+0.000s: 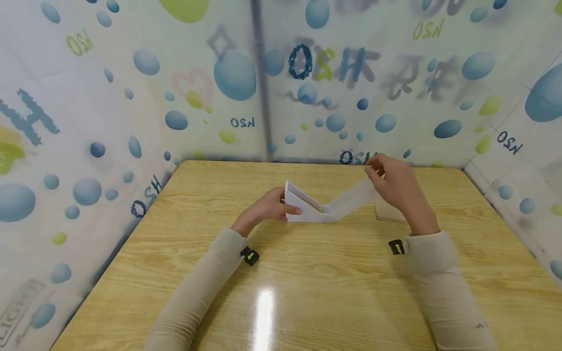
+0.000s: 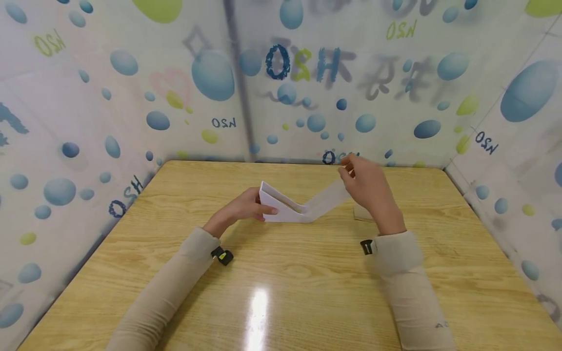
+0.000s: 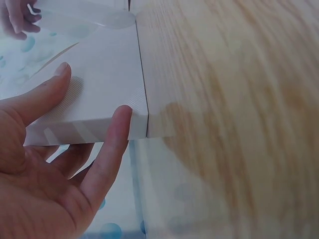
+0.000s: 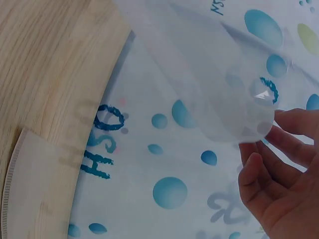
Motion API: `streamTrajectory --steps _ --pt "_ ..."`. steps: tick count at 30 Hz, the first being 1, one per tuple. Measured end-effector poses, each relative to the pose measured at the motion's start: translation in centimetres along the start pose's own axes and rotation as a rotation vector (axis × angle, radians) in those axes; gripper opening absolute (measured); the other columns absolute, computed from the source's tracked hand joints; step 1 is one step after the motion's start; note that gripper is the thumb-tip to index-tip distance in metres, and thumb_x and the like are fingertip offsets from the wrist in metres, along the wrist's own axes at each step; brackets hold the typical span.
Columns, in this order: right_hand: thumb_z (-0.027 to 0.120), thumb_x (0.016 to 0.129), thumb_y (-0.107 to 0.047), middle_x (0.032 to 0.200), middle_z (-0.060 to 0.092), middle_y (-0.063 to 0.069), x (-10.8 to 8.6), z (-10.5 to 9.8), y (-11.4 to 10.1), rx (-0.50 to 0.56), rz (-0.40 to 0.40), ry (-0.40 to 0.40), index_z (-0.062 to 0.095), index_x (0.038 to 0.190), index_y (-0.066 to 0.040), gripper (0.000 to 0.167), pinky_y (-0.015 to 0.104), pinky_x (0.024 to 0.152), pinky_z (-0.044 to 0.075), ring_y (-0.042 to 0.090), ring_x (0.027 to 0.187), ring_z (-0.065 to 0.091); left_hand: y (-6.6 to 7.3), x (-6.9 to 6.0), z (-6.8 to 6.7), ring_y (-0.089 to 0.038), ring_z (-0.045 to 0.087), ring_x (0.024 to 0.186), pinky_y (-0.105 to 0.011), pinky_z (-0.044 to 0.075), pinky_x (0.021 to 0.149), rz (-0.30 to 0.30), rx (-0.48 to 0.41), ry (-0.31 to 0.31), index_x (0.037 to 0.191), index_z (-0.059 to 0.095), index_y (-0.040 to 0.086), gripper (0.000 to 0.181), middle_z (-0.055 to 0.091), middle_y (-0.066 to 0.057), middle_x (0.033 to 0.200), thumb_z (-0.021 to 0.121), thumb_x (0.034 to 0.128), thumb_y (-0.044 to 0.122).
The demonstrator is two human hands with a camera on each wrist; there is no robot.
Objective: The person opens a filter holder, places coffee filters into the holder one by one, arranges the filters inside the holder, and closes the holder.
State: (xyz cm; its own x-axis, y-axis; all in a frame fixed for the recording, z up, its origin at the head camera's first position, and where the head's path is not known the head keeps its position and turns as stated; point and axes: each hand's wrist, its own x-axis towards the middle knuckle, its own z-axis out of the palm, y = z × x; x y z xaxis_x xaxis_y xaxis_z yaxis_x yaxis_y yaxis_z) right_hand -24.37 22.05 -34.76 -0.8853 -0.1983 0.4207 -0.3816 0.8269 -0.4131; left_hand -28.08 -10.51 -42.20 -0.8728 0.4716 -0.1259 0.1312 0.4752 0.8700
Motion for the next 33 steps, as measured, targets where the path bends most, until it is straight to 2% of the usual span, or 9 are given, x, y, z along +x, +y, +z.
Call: streamTrajectory --steps 6,11,19,25,33 --pt "0.05 0.11 -0.027 0.11 0.071 0.023 -0.1 -0.8 0.9 0.025 0.042 -0.007 0.064 0.126 -0.002 0.033 0.054 0.077 0.052 0.037 0.095 0.065 -0.1 0.1 0.0 -0.021 0.067 0.095 -0.032 0.06 0.066 0.004 0.002 0.004 0.129 0.063 0.009 0.04 0.071 -0.015 0.121 0.079 0.0928 0.016" --pt "0.041 0.112 -0.036 0.113 0.069 0.024 -0.2 -1.1 2.4 0.04 0.08 -0.014 0.062 0.129 -0.002 0.043 0.056 0.082 0.049 0.038 0.099 0.062 -0.2 0.2 0.0 -0.021 0.067 0.095 -0.032 0.06 0.067 0.014 0.002 0.0 0.129 0.063 0.009 0.04 0.071 -0.016 0.121 0.078 0.0931 0.016" --pt "0.045 0.111 -0.036 0.119 0.068 0.029 -0.4 -1.0 4.5 0.005 0.169 -0.067 0.061 0.129 -0.001 0.043 0.061 0.088 0.05 0.044 0.107 0.063 -0.2 0.2 0.0 -0.02 0.065 0.092 -0.029 0.057 0.064 0.002 -0.009 -0.002 0.128 0.063 0.008 0.039 0.071 -0.016 0.12 0.078 0.0933 0.015" --pt "0.047 0.11 -0.036 0.123 0.067 0.032 -0.3 -0.8 6.2 -0.035 0.218 -0.178 0.061 0.128 0.003 0.045 0.06 0.087 0.051 0.047 0.109 0.063 -0.3 0.1 0.0 -0.019 0.065 0.091 -0.028 0.056 0.062 0.004 -0.019 -0.005 0.128 0.062 0.008 0.039 0.07 -0.016 0.119 0.078 0.0933 0.015" --pt "0.052 0.106 -0.036 0.133 0.059 0.036 -0.7 -0.5 8.4 -0.061 0.316 -0.367 0.052 0.138 0.008 0.054 0.062 0.091 0.051 0.051 0.117 0.059 -0.2 0.1 0.0 -0.02 0.065 0.092 -0.027 0.056 0.062 0.015 -0.021 -0.009 0.129 0.062 0.008 0.039 0.07 -0.016 0.119 0.078 0.0935 0.015"
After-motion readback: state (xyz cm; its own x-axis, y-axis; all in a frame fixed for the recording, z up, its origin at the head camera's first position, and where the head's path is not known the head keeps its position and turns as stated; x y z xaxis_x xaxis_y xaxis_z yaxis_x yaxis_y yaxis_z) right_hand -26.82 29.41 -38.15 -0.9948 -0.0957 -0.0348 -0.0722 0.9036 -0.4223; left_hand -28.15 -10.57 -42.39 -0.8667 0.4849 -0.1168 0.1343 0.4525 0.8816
